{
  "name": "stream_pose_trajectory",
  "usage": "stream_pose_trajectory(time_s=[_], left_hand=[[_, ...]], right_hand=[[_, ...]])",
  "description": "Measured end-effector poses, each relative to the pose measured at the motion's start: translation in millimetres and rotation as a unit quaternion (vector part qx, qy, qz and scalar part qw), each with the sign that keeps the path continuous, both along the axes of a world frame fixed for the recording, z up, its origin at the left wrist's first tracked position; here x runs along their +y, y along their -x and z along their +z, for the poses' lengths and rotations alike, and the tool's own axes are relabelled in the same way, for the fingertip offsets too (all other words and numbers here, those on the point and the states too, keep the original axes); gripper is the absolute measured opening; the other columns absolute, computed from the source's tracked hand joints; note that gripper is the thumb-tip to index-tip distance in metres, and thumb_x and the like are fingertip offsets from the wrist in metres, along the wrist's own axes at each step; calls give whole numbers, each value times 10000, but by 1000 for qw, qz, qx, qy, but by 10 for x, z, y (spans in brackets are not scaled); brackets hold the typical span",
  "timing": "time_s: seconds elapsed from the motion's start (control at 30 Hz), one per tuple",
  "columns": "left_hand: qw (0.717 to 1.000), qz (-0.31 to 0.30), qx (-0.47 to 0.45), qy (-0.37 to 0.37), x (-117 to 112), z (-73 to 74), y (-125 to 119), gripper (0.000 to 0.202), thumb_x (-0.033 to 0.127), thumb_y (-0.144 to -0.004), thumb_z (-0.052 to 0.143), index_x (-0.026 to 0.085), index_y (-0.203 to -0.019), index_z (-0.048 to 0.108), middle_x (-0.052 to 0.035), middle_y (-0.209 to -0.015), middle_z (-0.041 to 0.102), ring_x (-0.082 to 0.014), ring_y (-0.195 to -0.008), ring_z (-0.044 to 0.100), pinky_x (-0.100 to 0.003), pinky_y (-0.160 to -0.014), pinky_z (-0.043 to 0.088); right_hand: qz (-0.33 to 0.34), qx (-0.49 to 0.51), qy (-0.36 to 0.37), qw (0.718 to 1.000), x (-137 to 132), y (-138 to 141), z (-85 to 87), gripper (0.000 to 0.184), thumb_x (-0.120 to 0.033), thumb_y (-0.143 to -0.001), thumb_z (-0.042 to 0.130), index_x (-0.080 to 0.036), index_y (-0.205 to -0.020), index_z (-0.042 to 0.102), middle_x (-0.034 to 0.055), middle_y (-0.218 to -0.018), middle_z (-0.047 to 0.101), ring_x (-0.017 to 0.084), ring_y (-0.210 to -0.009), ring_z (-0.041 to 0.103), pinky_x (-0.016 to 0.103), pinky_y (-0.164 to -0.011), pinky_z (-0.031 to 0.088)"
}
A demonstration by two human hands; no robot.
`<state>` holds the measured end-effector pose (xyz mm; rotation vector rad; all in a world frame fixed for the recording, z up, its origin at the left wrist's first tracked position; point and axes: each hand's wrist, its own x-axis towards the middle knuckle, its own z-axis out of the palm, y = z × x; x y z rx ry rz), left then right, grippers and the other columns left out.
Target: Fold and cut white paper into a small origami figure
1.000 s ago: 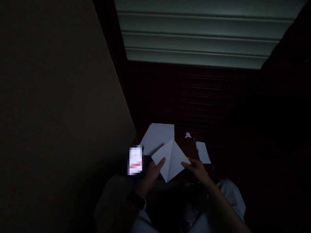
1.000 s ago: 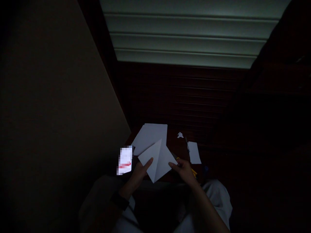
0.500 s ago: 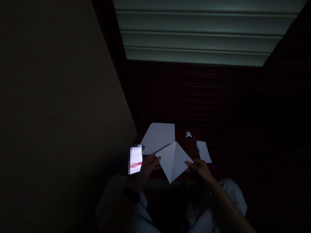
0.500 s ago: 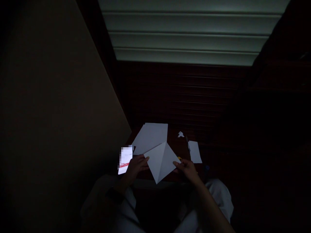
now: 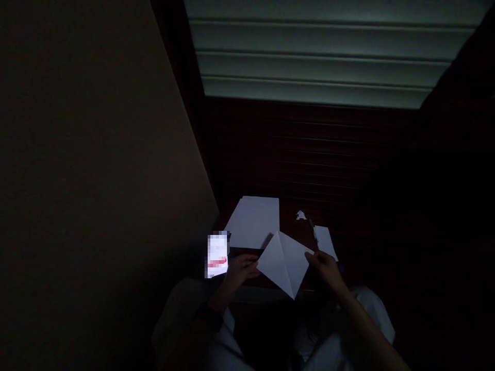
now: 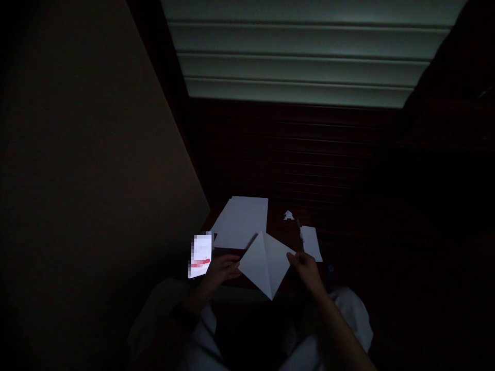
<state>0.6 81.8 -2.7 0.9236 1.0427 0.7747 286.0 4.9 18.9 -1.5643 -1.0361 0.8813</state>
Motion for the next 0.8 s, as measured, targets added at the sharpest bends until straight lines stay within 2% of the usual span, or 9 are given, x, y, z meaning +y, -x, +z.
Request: stream_pose_trajectory(time_s=[0.13, 0.23, 0.33, 0.43, 0.5, 0.57, 0.67, 0.73, 0.8], left_hand=[[1000, -21, -14, 8, -65, -8, -77, 509, 337, -591, 799, 98, -991, 595, -109, -799, 695, -258, -728, 687, -433, -732, 563], [997, -79, -22, -5, -85, 58, -129, 496, 342, -613, 784, 108, -1014, 607, -127, -918, 692, -277, -832, 673, -418, -730, 567], [991, -121, -27, -40, -58, 121, -156, 452, 369, -663, 743, 105, -1013, 631, -137, -997, 677, -297, -899, 651, -403, -685, 580], [995, -82, -13, -59, 4, 126, -163, 415, 384, -685, 722, 74, -952, 657, -140, -957, 681, -300, -875, 654, -383, -639, 591], [998, -31, -3, -59, 44, 94, -159, 414, 375, -672, 734, 63, -934, 658, -134, -926, 682, -295, -848, 659, -381, -623, 598], [998, 6, -1, -55, 74, 44, -149, 417, 367, -663, 744, 64, -935, 650, -128, -924, 679, -292, -851, 658, -388, -625, 603], [998, 37, -4, -53, 91, -35, -135, 408, 371, -664, 743, 68, -918, 639, -125, -933, 673, -286, -879, 651, -393, -648, 608], [997, 56, -4, -51, 87, -73, -133, 409, 373, -660, 747, 73, -913, 634, -121, -926, 672, -279, -882, 651, -393, -661, 609], [997, 64, -7, -48, 70, -90, -136, 412, 372, -655, 752, 78, -918, 632, -118, -927, 672, -276, -886, 651, -394, -672, 608]], right_hand=[[-34, -56, -52, 997, 37, 39, 10, 372, -521, -778, 568, -192, -624, 488, -39, -556, 481, 130, -546, 444, 225, -503, 349], [-13, -73, -74, 994, 85, 75, 68, 358, -512, -793, 559, -191, -647, 498, -34, -589, 489, 131, -570, 448, 223, -520, 362], [-1, -58, -64, 996, 142, 96, 94, 377, -544, -788, 546, -192, -659, 505, -25, -591, 516, 138, -559, 467, 229, -506, 370], [12, -58, -43, 997, 172, 93, 72, 397, -572, -806, 491, -188, -718, 544, 9, -640, 587, 167, -578, 531, 249, -514, 397], [7, -136, -41, 990, 154, 78, 44, 391, -557, -829, 460, -189, -773, 578, 41, -703, 627, 201, -648, 573, 277, -568, 420], [3, -273, -62, 960, 109, 57, 7, 335, -506, -841, 472, -197, -827, 600, 73, -797, 643, 241, -789, 579, 317, -680, 427], [18, -453, -85, 887, 32, 28, -77, 227, -382, -828, 526, -203, -952, 590, 106, -973, 612, 278, -972, 506, 368, -830, 378], [29, -510, -61, 858, 2, 16, -151, 194, -296, -822, 527, -197, -984, 567, 108, -987, 590, 270, -956, 494, 365, -830, 369], [35, -534, -24, 845, -2, 11, -222, 154, -230, -825, 501, -190, -964, 553, 104, -929, 583, 256, -894, 505, 348, -789, 377]])
